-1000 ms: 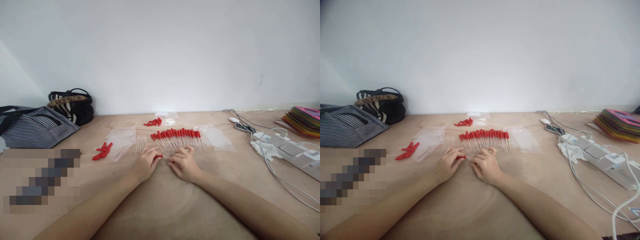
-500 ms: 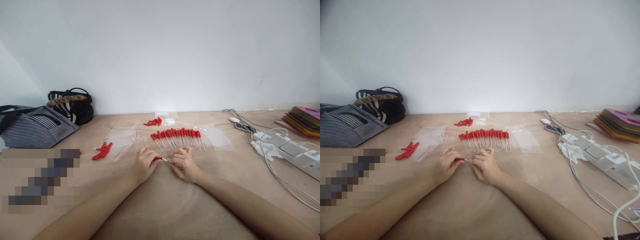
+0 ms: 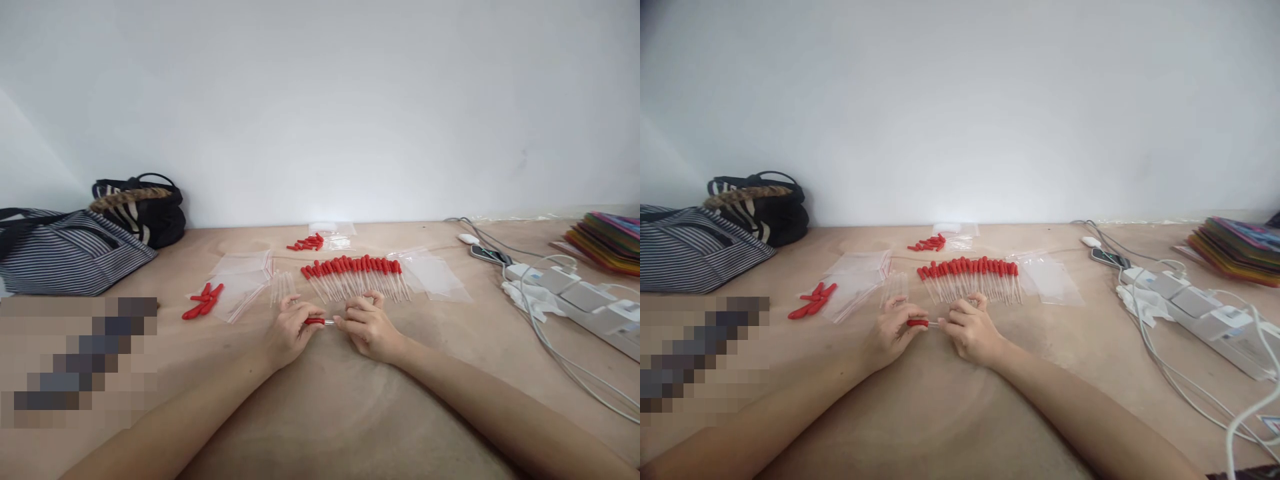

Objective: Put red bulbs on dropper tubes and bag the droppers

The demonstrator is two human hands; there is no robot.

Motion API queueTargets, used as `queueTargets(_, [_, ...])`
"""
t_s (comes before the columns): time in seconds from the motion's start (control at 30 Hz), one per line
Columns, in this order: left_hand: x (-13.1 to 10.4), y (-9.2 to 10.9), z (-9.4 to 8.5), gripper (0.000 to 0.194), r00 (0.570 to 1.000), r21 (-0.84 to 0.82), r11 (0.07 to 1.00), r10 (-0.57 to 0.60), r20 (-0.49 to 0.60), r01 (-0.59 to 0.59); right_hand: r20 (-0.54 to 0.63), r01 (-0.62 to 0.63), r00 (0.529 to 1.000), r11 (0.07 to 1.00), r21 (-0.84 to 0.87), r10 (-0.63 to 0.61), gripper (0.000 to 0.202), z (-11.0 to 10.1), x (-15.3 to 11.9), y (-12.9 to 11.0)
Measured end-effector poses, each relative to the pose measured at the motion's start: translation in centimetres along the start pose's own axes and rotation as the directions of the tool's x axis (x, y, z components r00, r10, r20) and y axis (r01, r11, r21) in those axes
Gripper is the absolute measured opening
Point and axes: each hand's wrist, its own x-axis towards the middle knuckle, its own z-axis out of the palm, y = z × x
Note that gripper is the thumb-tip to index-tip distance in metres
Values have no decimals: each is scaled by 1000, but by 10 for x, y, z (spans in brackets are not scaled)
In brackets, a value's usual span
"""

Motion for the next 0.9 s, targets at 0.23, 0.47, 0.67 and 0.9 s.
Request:
queueTargets(0.23, [0,-1,1,8,1000,24,1000,8,-13,-8,-41,50,998,997,-57,-52,20,3,4,0])
queueTargets(0.47, [1,2,1,9,999,24,1000,-7,41,6,-8,65,998,995,-69,-66,21,6,5,0])
queueTargets(0.67, [1,-2,-1,15,995,7,998,-71,66,70,15,-48,999,996,-71,49,19,4,5,4])
queueTargets(0.9, [2,-1,-4,12,998,92,994,-58,14,56,48,-151,987,985,-79,155,16,0,1,5])
